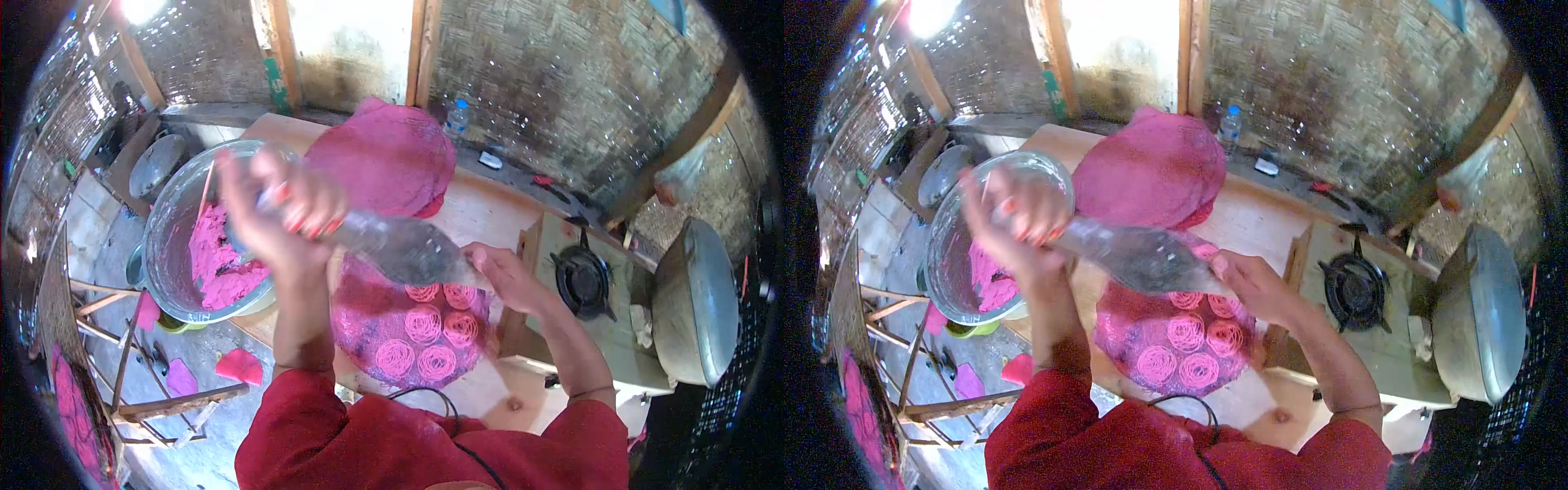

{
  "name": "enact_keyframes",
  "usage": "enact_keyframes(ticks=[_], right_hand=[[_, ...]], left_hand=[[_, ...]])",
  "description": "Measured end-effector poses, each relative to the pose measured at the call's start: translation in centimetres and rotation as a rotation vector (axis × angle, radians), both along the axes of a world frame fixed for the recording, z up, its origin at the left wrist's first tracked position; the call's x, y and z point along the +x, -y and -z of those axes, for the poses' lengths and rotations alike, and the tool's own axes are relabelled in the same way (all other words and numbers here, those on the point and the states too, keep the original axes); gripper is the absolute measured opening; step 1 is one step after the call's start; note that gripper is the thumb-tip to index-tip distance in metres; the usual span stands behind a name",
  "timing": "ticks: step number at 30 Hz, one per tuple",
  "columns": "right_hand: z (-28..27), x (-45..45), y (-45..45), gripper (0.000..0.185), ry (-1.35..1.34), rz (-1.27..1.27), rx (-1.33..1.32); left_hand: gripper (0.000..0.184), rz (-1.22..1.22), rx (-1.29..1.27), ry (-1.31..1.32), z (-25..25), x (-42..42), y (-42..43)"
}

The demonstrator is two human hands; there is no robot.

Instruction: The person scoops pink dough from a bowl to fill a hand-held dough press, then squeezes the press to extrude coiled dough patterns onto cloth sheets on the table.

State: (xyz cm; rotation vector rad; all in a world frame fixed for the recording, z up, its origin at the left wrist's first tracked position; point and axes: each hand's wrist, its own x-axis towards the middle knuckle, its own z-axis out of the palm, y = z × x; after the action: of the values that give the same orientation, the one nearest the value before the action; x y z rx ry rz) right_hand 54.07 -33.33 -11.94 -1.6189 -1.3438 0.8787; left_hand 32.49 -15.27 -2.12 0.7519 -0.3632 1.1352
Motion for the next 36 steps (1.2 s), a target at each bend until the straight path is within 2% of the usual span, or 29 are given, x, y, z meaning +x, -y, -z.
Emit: enact_keyframes(ticks=[1,2,5,8,9,10,11,12,13,14,15,16,18,20,24,27,30,36], right_hand=[[-0.4,-1.0,1.8,0.045,0.209,0.018,0.199],[-0.3,-1.6,3.5,0.045,0.202,0.041,0.196],[0.5,-4.1,8.7,0.024,0.095,0.071,0.164],[6.1,-7.0,12.7,0.020,0.103,0.195,-0.007],[8.0,-8.2,13.6,0.020,0.098,0.216,-0.006],[9.9,-9.6,14.4,0.019,0.065,0.414,-0.065],[11.6,-10.7,15.1,0.018,0.031,0.613,-0.128],[13.0,-11.6,15.8,0.018,0.025,0.639,-0.135],[14.2,-12.5,16.4,0.016,0.134,0.713,-0.086],[15.3,-13.3,16.7,0.014,0.245,0.783,-0.037],[16.1,-13.9,16.7,0.011,0.245,0.887,-0.033],[16.7,-14.1,16.6,0.011,0.242,0.905,-0.038],[17.7,-13.4,16.4,0.011,0.363,0.959,-0.115],[19.1,-13.0,15.8,0.011,0.367,0.988,-0.086],[20.5,-14.2,14.4,0.012,0.547,1.130,-0.024],[19.8,-16.2,13.5,0.010,0.548,1.183,-0.091],[20.0,-17.4,13.0,0.014,0.438,1.196,-0.221],[19.1,-17.9,11.2,0.022,0.534,1.264,-0.471]], left_hand=[[0.053,0.040,0.091,0.033,-0.8,-1.8,1.3],[0.050,0.081,0.187,0.073,-1.4,-3.6,2.3],[0.055,0.018,0.368,0.040,-1.6,-8.5,4.9],[0.060,-0.057,0.507,-0.074,-0.3,-12.4,5.6],[0.060,-0.154,0.455,-0.103,0.7,-13.2,5.8],[0.058,-0.194,0.441,-0.207,1.4,-14.1,5.8],[0.056,-0.145,0.464,-0.290,2.2,-14.9,5.2],[0.053,-0.094,0.486,-0.374,3.0,-15.6,4.7],[0.053,-0.069,0.486,-0.373,3.9,-16.1,4.7],[0.053,-0.233,0.369,-0.494,4.7,-16.6,4.7],[0.053,-0.401,0.249,-0.613,5.3,-17.1,4.6],[0.053,-0.383,0.255,-0.614,5.8,-17.2,4.3],[0.050,-0.508,0.187,-0.732,6.6,-17.4,3.9],[0.048,-0.449,0.236,-0.689,6.7,-17.8,3.3],[0.046,-0.328,0.280,-0.626,7.0,-18.5,2.6],[0.044,-0.280,0.302,-0.629,6.6,-18.7,2.2],[0.041,-0.197,0.284,-0.574,6.5,-19.5,1.2],[0.038,-0.139,0.331,-0.537,6.2,-20.1,1.2]])
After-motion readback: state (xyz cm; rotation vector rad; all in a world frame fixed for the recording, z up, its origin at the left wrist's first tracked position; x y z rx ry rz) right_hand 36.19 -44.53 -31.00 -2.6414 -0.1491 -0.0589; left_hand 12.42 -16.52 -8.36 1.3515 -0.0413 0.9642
